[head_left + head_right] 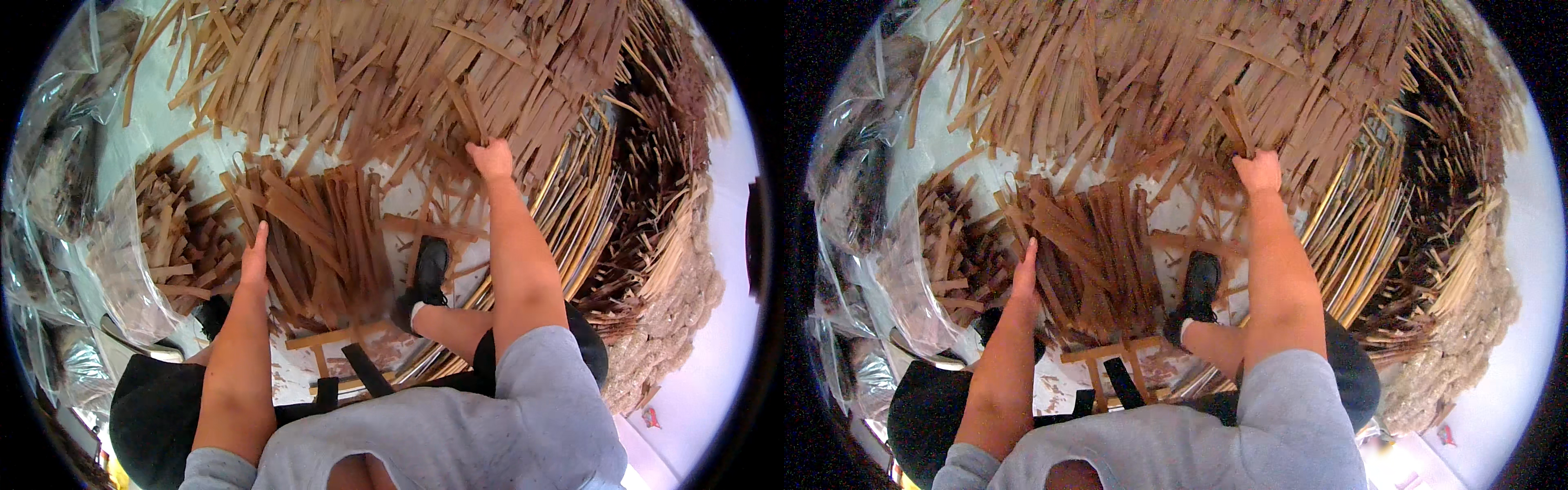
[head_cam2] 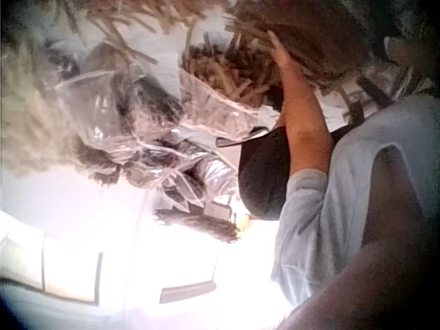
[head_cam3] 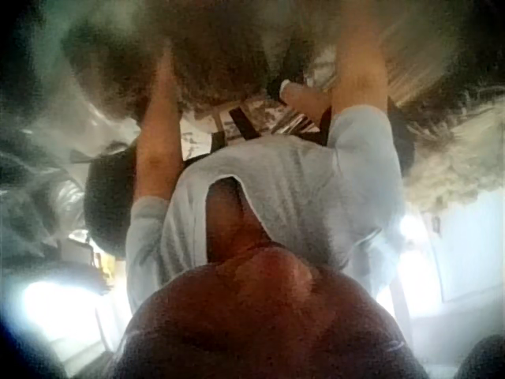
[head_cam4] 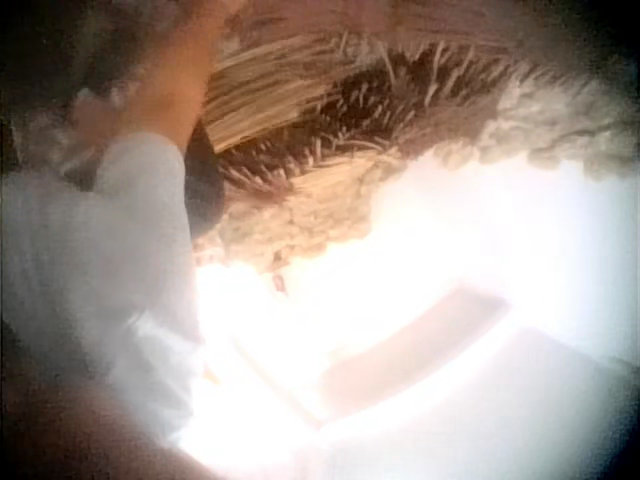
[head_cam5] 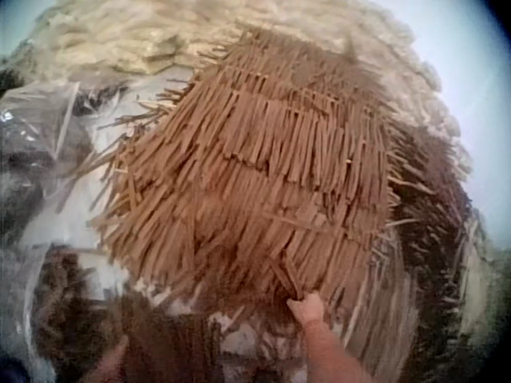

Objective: The person gathers bundles of thin wooden sticks from a large pile on the floor, aligns them, and places them into clear plastic bags. The person repeats this process, filling multiple bags and setting them aside.

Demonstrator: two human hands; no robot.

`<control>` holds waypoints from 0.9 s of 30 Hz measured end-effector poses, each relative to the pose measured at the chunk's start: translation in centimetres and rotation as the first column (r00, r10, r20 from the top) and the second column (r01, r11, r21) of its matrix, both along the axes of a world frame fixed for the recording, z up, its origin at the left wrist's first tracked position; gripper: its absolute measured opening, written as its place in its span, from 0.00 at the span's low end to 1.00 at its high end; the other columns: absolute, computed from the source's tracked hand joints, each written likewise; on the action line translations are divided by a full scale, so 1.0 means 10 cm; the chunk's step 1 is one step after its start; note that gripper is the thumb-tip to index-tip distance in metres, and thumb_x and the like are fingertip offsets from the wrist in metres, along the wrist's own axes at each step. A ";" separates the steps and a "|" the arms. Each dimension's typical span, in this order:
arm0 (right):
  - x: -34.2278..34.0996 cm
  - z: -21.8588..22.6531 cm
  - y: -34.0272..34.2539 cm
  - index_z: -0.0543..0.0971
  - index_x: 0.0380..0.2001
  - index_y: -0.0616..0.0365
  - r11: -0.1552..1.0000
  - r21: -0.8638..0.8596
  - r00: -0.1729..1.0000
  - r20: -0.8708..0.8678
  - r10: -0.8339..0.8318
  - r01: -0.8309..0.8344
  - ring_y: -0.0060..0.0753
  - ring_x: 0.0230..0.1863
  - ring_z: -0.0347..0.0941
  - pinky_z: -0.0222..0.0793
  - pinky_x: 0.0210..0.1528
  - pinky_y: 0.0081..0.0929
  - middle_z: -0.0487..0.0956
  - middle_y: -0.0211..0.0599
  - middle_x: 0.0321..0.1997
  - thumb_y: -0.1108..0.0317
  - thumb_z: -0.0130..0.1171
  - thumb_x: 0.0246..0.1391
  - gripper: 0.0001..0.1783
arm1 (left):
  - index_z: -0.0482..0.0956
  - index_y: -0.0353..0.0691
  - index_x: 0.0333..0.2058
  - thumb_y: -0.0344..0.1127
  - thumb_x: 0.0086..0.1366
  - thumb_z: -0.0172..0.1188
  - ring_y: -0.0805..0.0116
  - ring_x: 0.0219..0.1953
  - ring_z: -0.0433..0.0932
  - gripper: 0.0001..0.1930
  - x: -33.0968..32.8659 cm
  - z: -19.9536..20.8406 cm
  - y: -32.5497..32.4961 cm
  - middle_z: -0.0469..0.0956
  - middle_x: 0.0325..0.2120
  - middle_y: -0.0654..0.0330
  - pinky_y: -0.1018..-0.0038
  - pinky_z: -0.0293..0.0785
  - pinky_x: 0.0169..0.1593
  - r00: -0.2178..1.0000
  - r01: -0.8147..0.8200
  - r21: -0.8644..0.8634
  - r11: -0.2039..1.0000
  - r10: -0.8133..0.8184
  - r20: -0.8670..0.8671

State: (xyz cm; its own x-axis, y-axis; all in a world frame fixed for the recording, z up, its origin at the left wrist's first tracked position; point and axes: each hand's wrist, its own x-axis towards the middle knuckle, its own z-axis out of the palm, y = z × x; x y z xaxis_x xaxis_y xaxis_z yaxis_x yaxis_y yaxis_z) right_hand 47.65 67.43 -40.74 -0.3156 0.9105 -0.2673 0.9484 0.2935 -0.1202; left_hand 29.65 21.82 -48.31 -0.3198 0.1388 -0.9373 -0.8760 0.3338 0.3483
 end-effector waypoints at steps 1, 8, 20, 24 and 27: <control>0.01 0.08 0.02 0.82 0.33 0.60 0.999 -0.045 1.000 0.017 -0.012 0.012 0.47 0.43 0.77 0.72 0.43 0.39 0.80 0.52 0.40 0.51 0.63 0.40 0.23 | 0.54 0.44 0.65 0.65 0.56 0.58 0.56 0.61 0.63 0.46 0.03 -0.03 -0.03 0.60 0.62 0.56 0.56 0.61 0.60 1.000 0.002 -0.009 1.000 -0.002 0.004; 0.67 0.12 0.15 0.80 0.39 0.62 0.976 -0.207 0.841 0.514 0.167 -0.068 0.46 0.48 0.75 0.66 0.53 0.39 0.79 0.51 0.45 0.55 0.58 0.46 0.23 | 0.57 0.38 0.63 0.64 0.55 0.61 0.57 0.59 0.65 0.46 -0.01 0.31 0.19 0.64 0.59 0.56 0.55 0.62 0.59 1.000 -0.004 -0.025 1.000 0.003 -0.025; 0.48 -0.13 -0.71 0.68 0.53 0.60 0.948 -0.289 0.990 -0.003 0.141 -0.136 0.51 0.48 0.73 0.64 0.56 0.41 0.77 0.53 0.42 0.59 0.66 0.43 0.35 | 0.48 0.44 0.67 0.68 0.54 0.58 0.56 0.66 0.53 0.51 -0.02 0.05 0.05 0.52 0.66 0.55 0.55 0.50 0.66 0.994 0.095 -0.061 0.994 -0.098 -0.041; 0.30 -0.01 -1.15 0.68 0.54 0.61 0.896 -0.403 0.894 0.307 0.327 -0.189 0.43 0.55 0.70 0.63 0.58 0.41 0.75 0.49 0.48 0.48 0.68 0.41 0.41 | 0.48 0.43 0.67 0.68 0.54 0.58 0.55 0.66 0.54 0.52 -0.03 0.27 0.12 0.51 0.66 0.54 0.56 0.50 0.66 0.994 0.103 -0.013 0.995 -0.104 -0.028; 0.31 -0.02 -1.71 0.70 0.52 0.62 0.904 -0.257 0.775 0.466 0.427 -0.342 0.42 0.57 0.68 0.63 0.58 0.43 0.74 0.47 0.49 0.47 0.68 0.41 0.40 | 0.49 0.41 0.67 0.69 0.52 0.59 0.55 0.65 0.55 0.53 -0.03 0.38 0.20 0.52 0.66 0.53 0.56 0.51 0.65 0.994 0.105 -0.246 0.964 -0.110 -0.006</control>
